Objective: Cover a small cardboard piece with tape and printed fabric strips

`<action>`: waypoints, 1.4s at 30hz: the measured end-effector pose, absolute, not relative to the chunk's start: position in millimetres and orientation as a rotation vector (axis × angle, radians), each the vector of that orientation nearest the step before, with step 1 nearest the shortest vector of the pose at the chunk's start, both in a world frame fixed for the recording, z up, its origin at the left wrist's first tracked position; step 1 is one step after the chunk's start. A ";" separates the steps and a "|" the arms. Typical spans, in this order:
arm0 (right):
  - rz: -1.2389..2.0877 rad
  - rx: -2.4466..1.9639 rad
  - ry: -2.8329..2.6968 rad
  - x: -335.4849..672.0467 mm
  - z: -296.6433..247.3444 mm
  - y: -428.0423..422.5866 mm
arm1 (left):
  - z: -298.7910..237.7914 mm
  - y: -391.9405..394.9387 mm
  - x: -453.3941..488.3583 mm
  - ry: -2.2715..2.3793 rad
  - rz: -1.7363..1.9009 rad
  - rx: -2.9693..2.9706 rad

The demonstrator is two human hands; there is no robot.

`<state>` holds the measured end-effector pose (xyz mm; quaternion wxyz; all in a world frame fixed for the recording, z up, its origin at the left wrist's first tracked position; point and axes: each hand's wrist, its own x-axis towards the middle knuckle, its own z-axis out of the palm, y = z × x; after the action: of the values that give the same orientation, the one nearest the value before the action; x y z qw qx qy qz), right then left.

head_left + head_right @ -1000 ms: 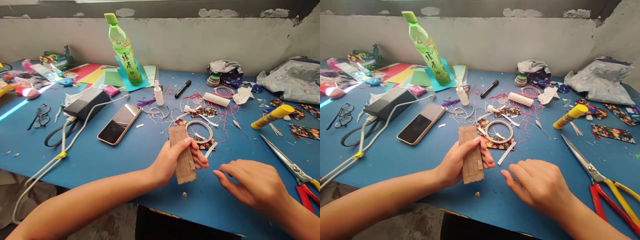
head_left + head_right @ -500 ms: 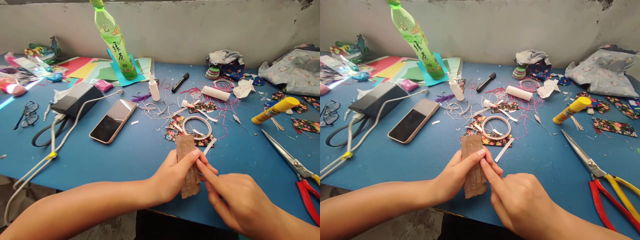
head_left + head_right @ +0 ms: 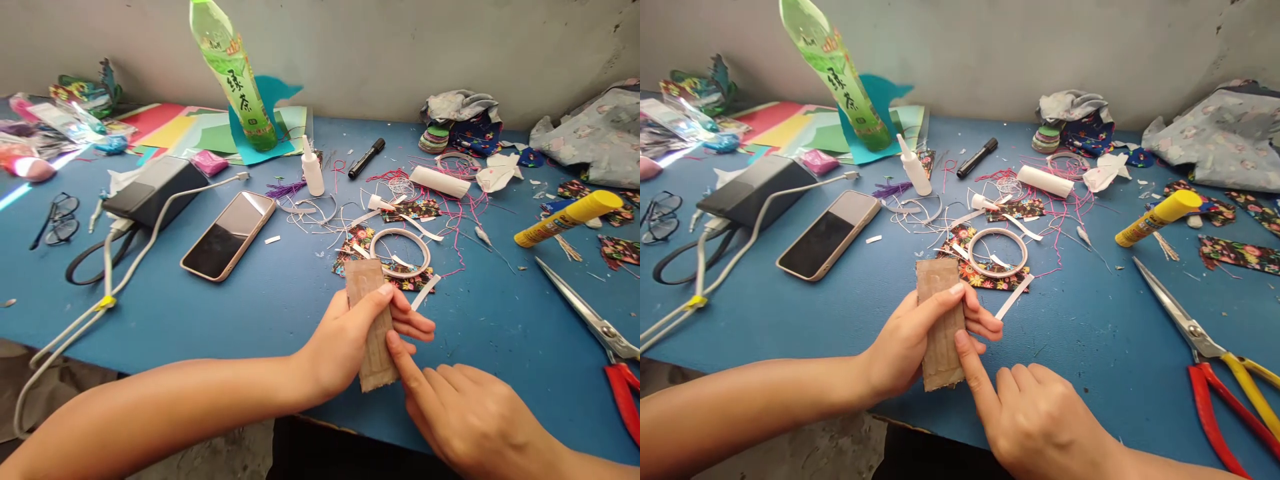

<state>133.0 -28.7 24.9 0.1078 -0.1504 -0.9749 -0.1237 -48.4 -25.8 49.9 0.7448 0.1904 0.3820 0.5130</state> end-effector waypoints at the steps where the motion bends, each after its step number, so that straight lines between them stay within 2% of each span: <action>1: -0.375 -0.441 -2.866 133.6 25.3 -28.7 | 50.4 -25.9 -48.5 0.835 1.123 0.417; 7: -0.390 -0.363 -2.839 132.1 27.7 -30.5 | 50.7 -17.7 -54.2 0.854 1.228 0.371; 15: 0.070 -0.296 -2.735 125.3 31.1 -27.8 | 58.4 -6.6 -68.6 0.782 1.336 0.382; 18: 0.462 -0.458 -2.623 125.3 34.5 -21.4 | 60.1 -9.5 -68.9 0.706 1.262 0.415; 23: 1.585 -0.892 -2.241 122.2 39.8 -11.2 | 54.7 -15.6 -63.8 0.639 1.103 0.477; 26: 1.860 -0.985 -2.021 119.8 42.6 -7.5 | 49.1 -17.9 -59.7 0.658 1.051 0.522; 30: 2.065 -1.073 -1.860 118.9 42.4 -6.7 | 45.4 -19.6 -57.8 0.750 1.038 0.707; 34: 2.216 -1.107 -1.744 118.5 40.0 -8.7 | 42.6 -22.8 -57.2 0.889 1.178 0.932; 42: 2.254 -1.094 -1.731 119.7 39.6 -11.4 | 23.8 -24.5 -60.2 1.097 1.388 1.541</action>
<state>119.7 -11.4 39.6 0.0481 -0.3588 -0.5678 0.7393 -60.2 -24.5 23.8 0.3873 0.6054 0.4312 0.5455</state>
